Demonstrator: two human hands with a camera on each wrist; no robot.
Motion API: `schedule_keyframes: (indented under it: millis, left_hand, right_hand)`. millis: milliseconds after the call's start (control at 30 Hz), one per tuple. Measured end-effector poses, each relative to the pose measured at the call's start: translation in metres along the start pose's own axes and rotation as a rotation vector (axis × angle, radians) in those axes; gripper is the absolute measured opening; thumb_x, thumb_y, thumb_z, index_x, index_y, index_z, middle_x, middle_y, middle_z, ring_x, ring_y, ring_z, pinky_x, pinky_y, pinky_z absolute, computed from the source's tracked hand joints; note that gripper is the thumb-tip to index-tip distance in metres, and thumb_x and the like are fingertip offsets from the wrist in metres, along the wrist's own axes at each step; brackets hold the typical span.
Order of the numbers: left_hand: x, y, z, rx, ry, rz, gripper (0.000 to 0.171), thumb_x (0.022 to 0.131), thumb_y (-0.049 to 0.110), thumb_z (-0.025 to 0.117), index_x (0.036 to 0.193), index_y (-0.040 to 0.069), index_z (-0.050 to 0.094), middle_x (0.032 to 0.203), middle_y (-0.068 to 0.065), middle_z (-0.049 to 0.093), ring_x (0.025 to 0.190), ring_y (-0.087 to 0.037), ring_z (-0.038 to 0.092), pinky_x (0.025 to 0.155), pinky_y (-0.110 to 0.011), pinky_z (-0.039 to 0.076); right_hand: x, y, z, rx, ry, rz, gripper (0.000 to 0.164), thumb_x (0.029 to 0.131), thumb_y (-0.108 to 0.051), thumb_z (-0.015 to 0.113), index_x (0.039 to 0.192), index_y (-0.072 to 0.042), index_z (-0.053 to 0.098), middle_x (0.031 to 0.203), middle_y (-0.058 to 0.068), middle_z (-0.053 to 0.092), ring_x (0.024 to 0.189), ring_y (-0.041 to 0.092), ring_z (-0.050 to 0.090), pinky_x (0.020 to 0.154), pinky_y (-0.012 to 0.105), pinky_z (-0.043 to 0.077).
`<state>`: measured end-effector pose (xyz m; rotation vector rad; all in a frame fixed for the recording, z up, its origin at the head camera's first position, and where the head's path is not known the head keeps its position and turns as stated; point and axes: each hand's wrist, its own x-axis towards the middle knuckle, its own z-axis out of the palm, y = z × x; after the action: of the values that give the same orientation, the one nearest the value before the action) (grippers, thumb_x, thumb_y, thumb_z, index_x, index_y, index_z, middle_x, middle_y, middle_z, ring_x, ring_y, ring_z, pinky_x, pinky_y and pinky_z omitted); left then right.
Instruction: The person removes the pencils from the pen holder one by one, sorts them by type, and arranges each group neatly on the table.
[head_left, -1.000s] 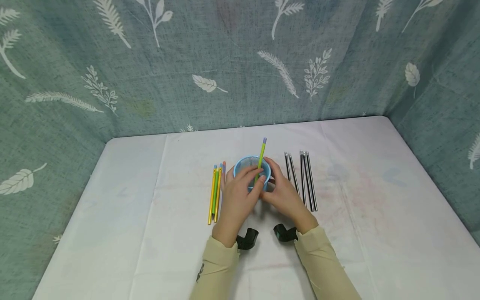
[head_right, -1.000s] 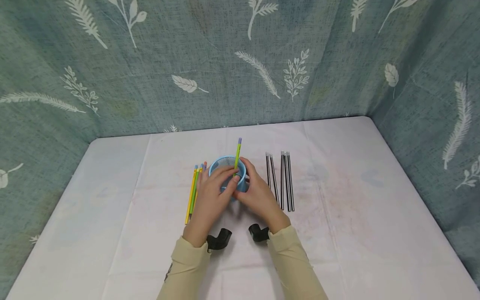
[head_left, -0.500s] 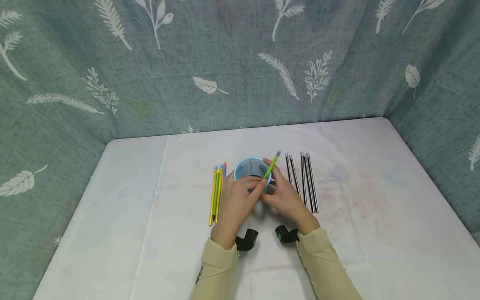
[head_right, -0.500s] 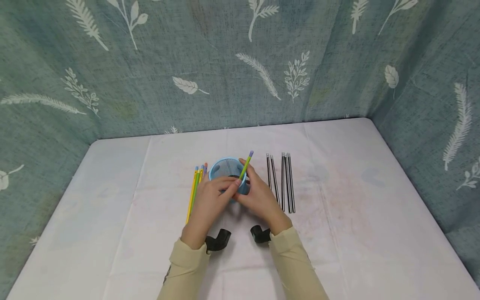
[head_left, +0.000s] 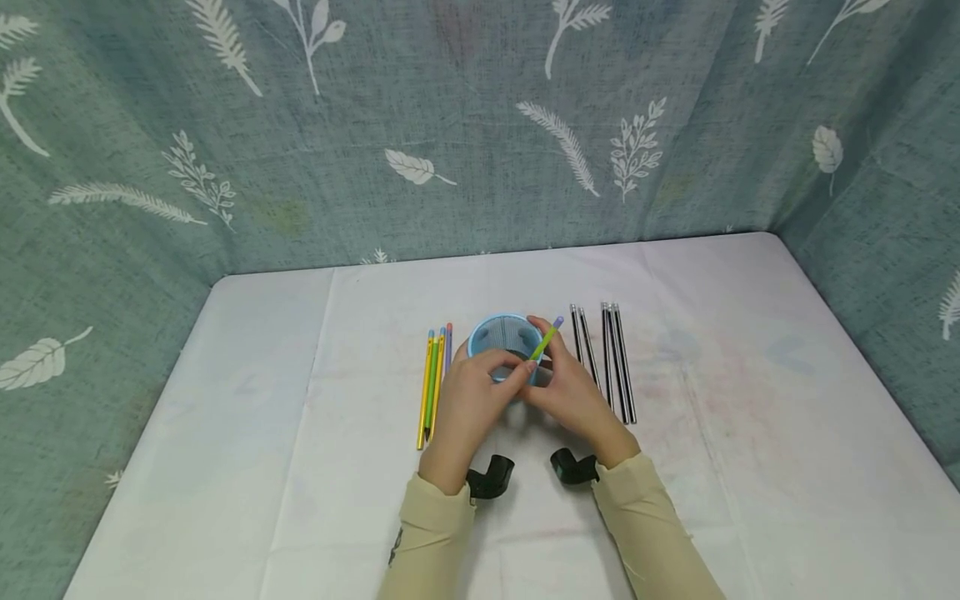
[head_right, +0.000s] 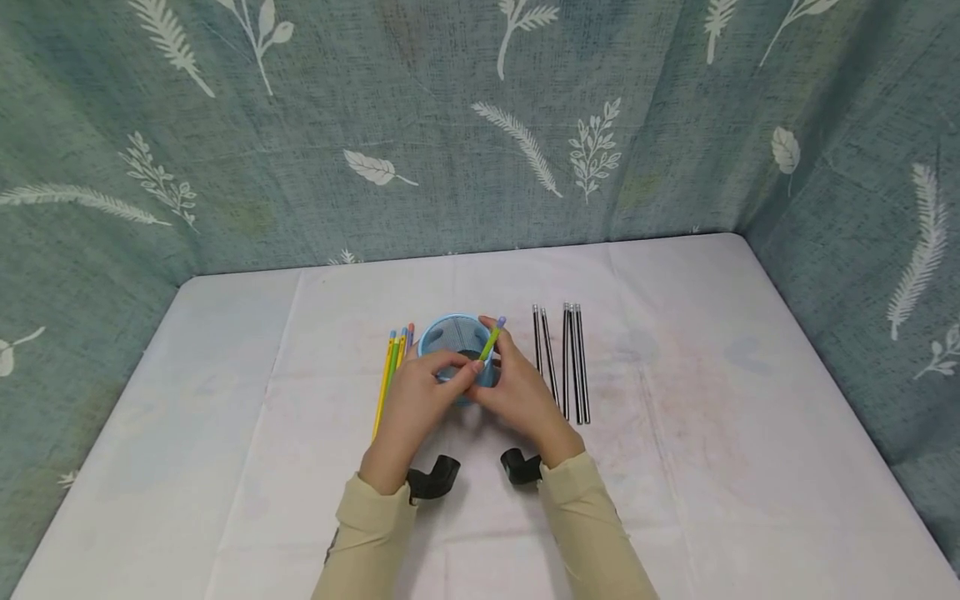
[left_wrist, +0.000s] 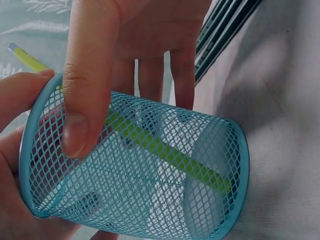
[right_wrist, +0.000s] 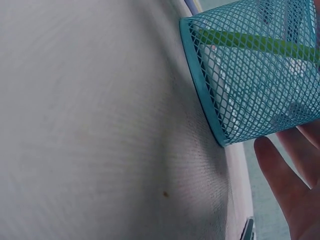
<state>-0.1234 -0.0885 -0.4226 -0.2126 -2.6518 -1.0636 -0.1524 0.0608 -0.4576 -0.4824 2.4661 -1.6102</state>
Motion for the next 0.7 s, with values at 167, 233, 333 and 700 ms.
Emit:
schedule_keyframes:
  millis: [167, 233, 333, 700]
  left_hand:
    - [0.0, 0.0007, -0.0008, -0.024, -0.036, -0.022, 0.025, 0.08, 0.046, 0.061, 0.091, 0.026, 0.069, 0.081, 0.014, 0.064, 0.105, -0.021, 0.048, 0.085, -0.035, 0.041]
    - [-0.0002, 0.0, -0.0014, -0.028, -0.045, 0.01, 0.023, 0.081, 0.043, 0.062, 0.092, 0.024, 0.071, 0.084, 0.013, 0.065, 0.105, -0.022, 0.049, 0.087, -0.035, 0.04]
    - [-0.0007, -0.0015, -0.0024, -0.026, -0.061, 0.042, 0.02, 0.08, 0.04, 0.063, 0.087, 0.023, 0.072, 0.088, 0.013, 0.065, 0.105, -0.023, 0.049, 0.088, -0.035, 0.039]
    - [-0.0041, -0.0052, -0.0072, -0.064, -0.097, 0.074, 0.02, 0.081, 0.037, 0.063, 0.092, 0.023, 0.072, 0.099, 0.014, 0.063, 0.111, -0.023, 0.046, 0.093, -0.037, 0.036]
  right_hand:
    - [0.0001, 0.0012, -0.0007, 0.027, -0.009, -0.003, 0.08, 0.075, -0.036, 0.07, 0.137, -0.04, 0.02, 0.132, 0.006, 0.04, 0.114, 0.026, 0.047, 0.088, 0.045, 0.041]
    - [-0.0003, 0.0011, -0.0007, 0.031, -0.011, -0.004, 0.08, 0.075, -0.036, 0.07, 0.137, -0.04, 0.02, 0.133, 0.006, 0.04, 0.115, 0.026, 0.046, 0.088, 0.045, 0.041]
    - [-0.0004, 0.0013, -0.0006, 0.026, 0.001, -0.006, 0.08, 0.075, -0.034, 0.07, 0.136, -0.041, 0.02, 0.132, 0.005, 0.041, 0.115, 0.026, 0.046, 0.089, 0.043, 0.041]
    - [-0.0027, 0.0013, 0.0024, 0.02, 0.022, -0.02, 0.083, 0.073, -0.036, 0.072, 0.137, -0.042, 0.018, 0.132, 0.0, 0.041, 0.115, 0.025, 0.046, 0.085, 0.045, 0.043]
